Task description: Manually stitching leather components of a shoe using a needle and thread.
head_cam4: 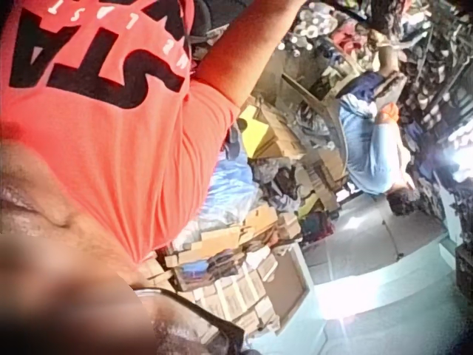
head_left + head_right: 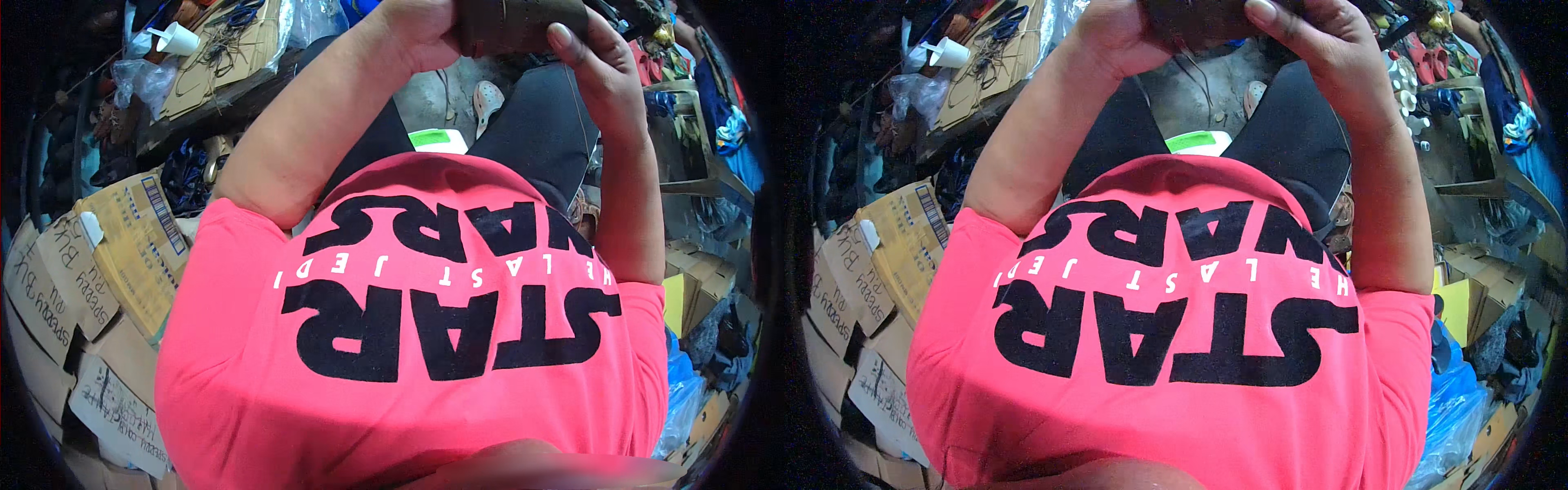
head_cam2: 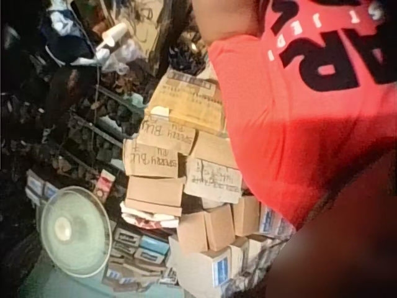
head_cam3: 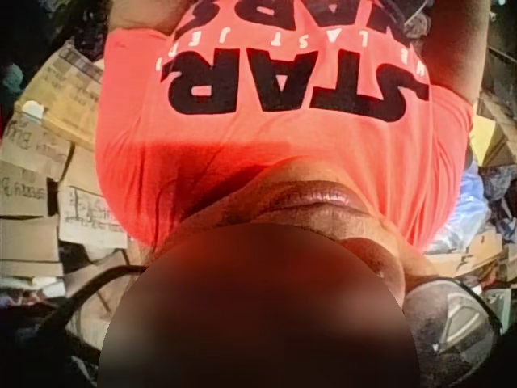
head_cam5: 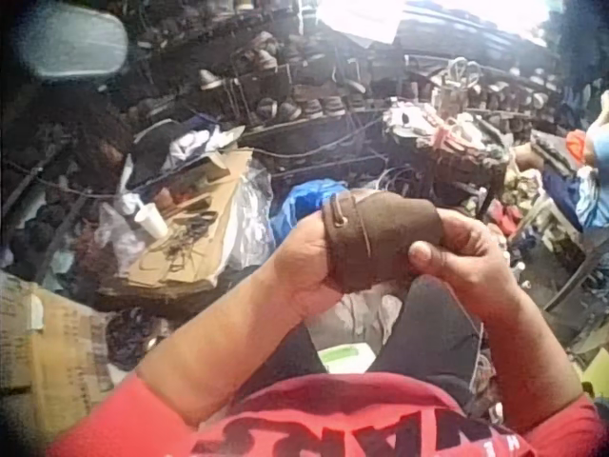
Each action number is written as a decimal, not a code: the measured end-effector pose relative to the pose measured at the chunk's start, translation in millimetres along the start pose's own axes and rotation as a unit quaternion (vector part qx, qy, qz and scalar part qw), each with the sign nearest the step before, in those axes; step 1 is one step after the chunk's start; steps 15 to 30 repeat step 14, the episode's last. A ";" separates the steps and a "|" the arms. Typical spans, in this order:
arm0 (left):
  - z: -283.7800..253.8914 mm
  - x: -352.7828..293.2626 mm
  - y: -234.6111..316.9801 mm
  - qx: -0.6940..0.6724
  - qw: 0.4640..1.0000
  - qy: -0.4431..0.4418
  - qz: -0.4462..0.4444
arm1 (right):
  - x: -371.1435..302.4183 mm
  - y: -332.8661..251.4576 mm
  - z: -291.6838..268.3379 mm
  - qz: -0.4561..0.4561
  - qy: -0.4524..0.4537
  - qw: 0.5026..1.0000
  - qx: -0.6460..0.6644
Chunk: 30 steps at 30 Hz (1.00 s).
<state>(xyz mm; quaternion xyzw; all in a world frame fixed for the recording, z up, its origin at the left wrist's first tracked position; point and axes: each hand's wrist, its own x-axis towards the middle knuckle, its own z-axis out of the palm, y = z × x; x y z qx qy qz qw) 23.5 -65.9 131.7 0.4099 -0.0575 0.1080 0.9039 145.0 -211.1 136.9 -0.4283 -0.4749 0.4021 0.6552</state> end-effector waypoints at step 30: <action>-49.3 -31.7 -77.5 -0.078 0.957 0.246 -0.135 | -24.1 63.0 -3.5 0.191 -0.037 0.981 -0.013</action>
